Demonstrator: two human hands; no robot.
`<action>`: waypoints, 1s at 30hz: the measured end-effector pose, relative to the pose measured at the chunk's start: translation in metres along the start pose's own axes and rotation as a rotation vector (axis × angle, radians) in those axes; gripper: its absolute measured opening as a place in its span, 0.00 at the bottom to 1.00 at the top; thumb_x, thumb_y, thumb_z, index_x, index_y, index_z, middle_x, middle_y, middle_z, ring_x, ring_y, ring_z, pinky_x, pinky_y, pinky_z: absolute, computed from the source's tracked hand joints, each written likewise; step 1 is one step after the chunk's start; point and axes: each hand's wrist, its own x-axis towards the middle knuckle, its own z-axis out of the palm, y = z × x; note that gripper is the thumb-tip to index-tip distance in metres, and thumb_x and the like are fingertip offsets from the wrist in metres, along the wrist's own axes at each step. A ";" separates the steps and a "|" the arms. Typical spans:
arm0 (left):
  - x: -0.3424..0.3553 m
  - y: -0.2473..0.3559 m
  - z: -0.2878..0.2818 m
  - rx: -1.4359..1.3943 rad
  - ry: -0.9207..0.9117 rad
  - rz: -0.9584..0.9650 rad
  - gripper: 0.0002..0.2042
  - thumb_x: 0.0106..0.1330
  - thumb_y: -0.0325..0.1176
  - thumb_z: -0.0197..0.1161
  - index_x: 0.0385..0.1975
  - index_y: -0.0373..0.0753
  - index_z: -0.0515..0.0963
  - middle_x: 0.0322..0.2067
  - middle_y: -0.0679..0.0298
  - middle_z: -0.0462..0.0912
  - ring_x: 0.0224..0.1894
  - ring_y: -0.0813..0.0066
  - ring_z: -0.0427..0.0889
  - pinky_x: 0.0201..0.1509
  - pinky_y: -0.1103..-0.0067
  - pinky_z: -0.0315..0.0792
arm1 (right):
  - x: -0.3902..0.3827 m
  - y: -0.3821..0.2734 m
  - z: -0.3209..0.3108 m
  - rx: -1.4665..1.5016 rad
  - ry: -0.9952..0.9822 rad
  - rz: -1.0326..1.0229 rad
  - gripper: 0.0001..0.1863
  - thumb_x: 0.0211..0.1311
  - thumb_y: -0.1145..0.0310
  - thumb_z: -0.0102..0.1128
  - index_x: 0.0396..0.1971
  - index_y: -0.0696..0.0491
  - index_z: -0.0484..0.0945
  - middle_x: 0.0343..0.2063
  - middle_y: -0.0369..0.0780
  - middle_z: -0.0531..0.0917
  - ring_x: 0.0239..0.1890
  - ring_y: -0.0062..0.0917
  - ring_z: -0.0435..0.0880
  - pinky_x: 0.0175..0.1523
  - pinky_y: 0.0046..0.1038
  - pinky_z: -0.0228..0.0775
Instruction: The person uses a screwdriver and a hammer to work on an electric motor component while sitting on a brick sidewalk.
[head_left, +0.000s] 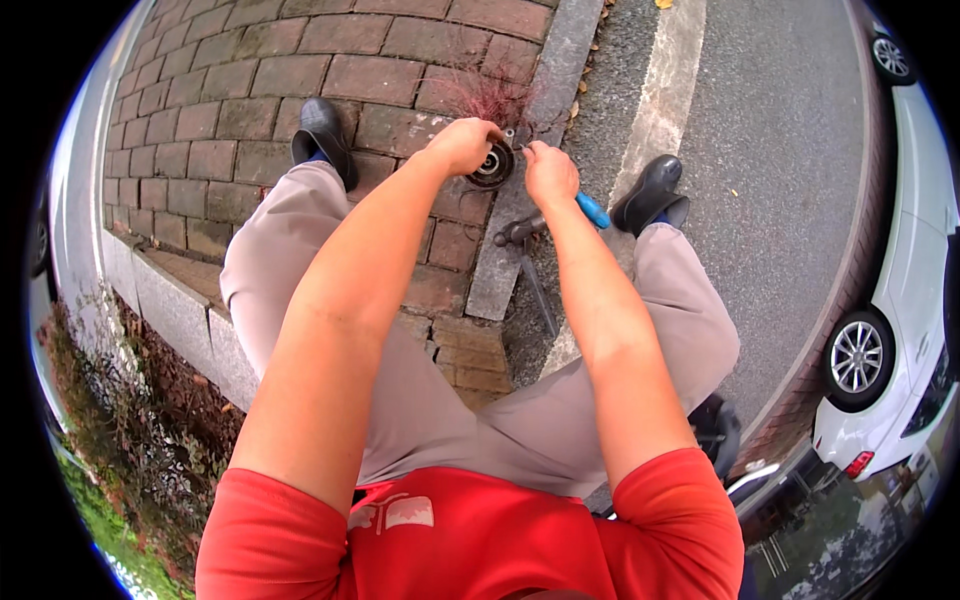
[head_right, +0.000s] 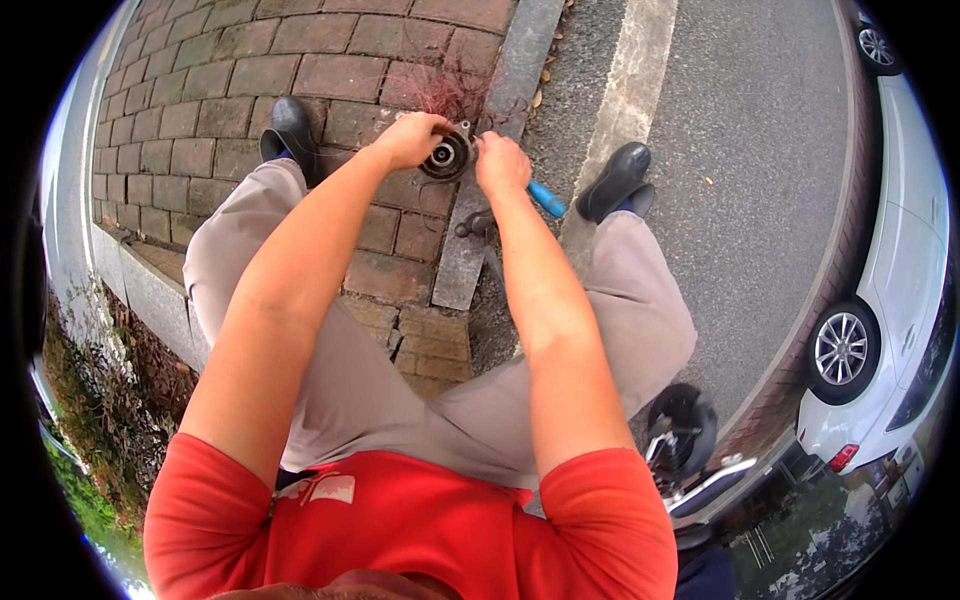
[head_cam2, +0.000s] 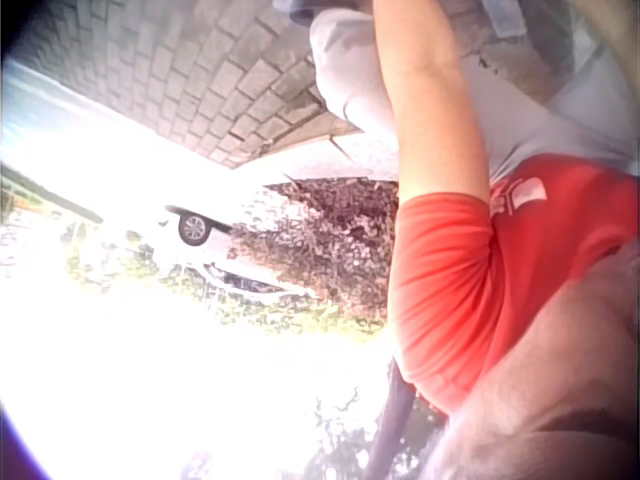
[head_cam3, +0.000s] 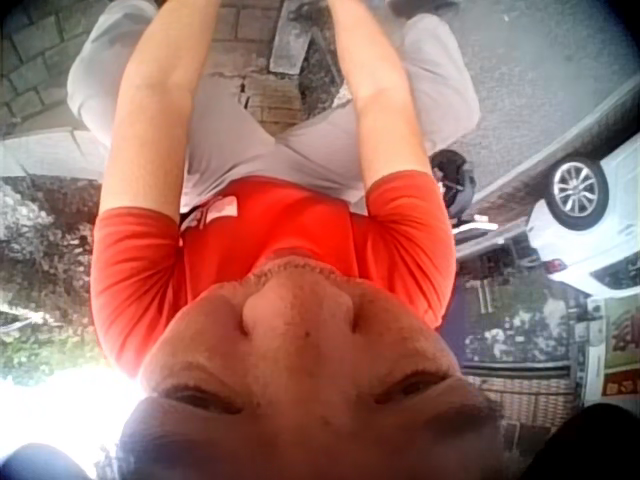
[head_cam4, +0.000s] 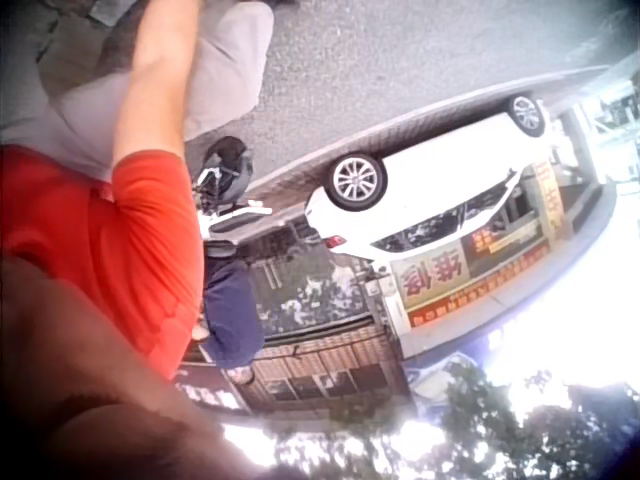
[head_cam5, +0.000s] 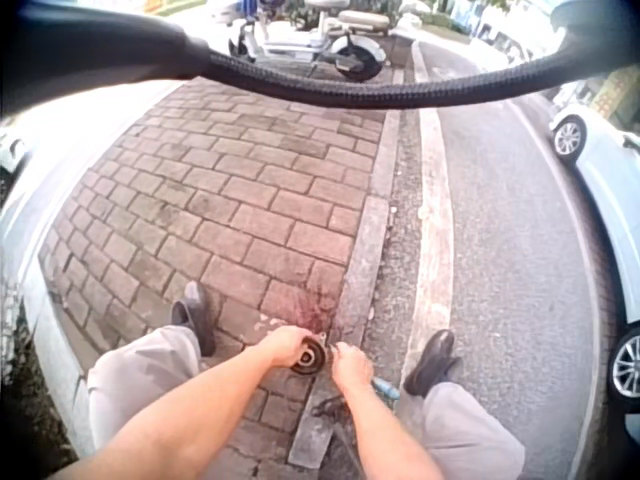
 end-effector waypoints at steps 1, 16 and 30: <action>0.000 -0.001 0.000 0.003 0.000 0.000 0.16 0.62 0.24 0.59 0.51 0.35 0.82 0.46 0.52 0.86 0.51 0.57 0.85 0.58 0.69 0.77 | 0.001 -0.008 -0.010 -0.092 -0.092 0.019 0.12 0.67 0.62 0.57 0.42 0.49 0.86 0.44 0.49 0.86 0.46 0.46 0.85 0.50 0.43 0.78; 0.001 0.000 -0.001 0.010 -0.023 0.000 0.18 0.61 0.25 0.61 0.52 0.37 0.81 0.48 0.50 0.85 0.52 0.55 0.84 0.57 0.67 0.76 | 0.041 -0.026 -0.024 -0.362 -0.529 0.083 0.15 0.63 0.66 0.60 0.47 0.54 0.85 0.50 0.47 0.85 0.55 0.41 0.83 0.56 0.39 0.77; -0.018 -0.001 0.043 0.463 0.147 0.071 0.23 0.52 0.30 0.74 0.47 0.39 0.72 0.45 0.56 0.80 0.48 0.52 0.83 0.50 0.64 0.78 | 0.022 0.020 0.008 0.011 -0.336 -0.174 0.24 0.66 0.44 0.55 0.36 0.51 0.87 0.39 0.49 0.86 0.46 0.46 0.84 0.51 0.44 0.75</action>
